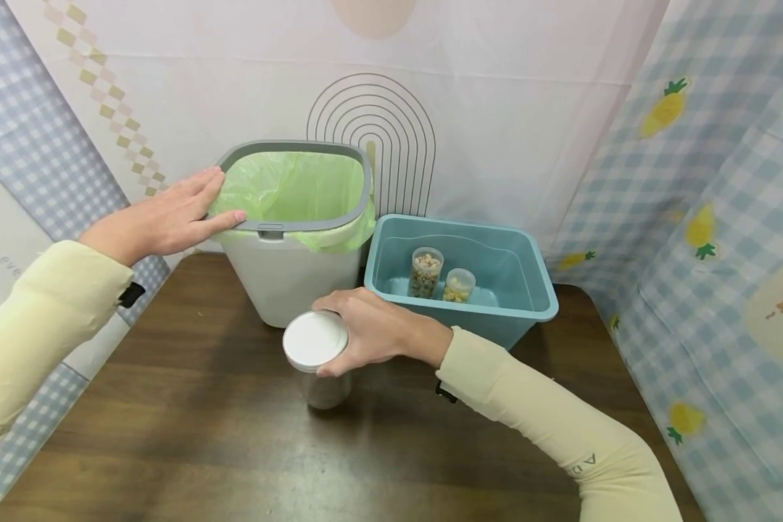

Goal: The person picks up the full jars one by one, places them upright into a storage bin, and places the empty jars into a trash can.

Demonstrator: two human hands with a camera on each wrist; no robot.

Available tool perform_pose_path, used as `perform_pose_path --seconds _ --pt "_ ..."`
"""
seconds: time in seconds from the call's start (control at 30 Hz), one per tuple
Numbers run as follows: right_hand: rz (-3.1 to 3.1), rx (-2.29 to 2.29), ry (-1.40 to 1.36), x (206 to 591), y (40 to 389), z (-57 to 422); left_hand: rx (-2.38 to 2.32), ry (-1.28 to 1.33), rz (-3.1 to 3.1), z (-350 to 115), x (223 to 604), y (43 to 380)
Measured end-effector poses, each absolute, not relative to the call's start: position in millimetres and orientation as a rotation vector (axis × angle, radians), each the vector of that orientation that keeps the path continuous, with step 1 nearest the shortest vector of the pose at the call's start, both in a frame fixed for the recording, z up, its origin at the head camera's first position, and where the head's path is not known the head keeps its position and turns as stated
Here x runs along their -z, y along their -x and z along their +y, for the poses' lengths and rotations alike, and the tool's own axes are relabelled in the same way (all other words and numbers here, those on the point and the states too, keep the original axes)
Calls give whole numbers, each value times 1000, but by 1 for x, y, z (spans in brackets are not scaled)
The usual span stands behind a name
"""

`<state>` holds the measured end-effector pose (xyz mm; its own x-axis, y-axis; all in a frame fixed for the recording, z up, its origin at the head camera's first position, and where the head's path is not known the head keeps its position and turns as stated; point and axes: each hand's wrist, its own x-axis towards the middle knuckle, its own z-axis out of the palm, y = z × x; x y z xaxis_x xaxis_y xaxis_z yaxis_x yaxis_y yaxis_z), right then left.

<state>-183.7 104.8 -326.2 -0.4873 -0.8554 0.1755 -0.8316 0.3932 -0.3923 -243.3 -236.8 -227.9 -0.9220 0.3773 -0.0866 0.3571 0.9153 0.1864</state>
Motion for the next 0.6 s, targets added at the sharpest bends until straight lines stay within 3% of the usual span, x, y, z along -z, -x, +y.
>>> perform_pose_path --seconds 0.6 --pt "2660 691 1397 276 174 138 -254 -575 2957 -237 227 244"
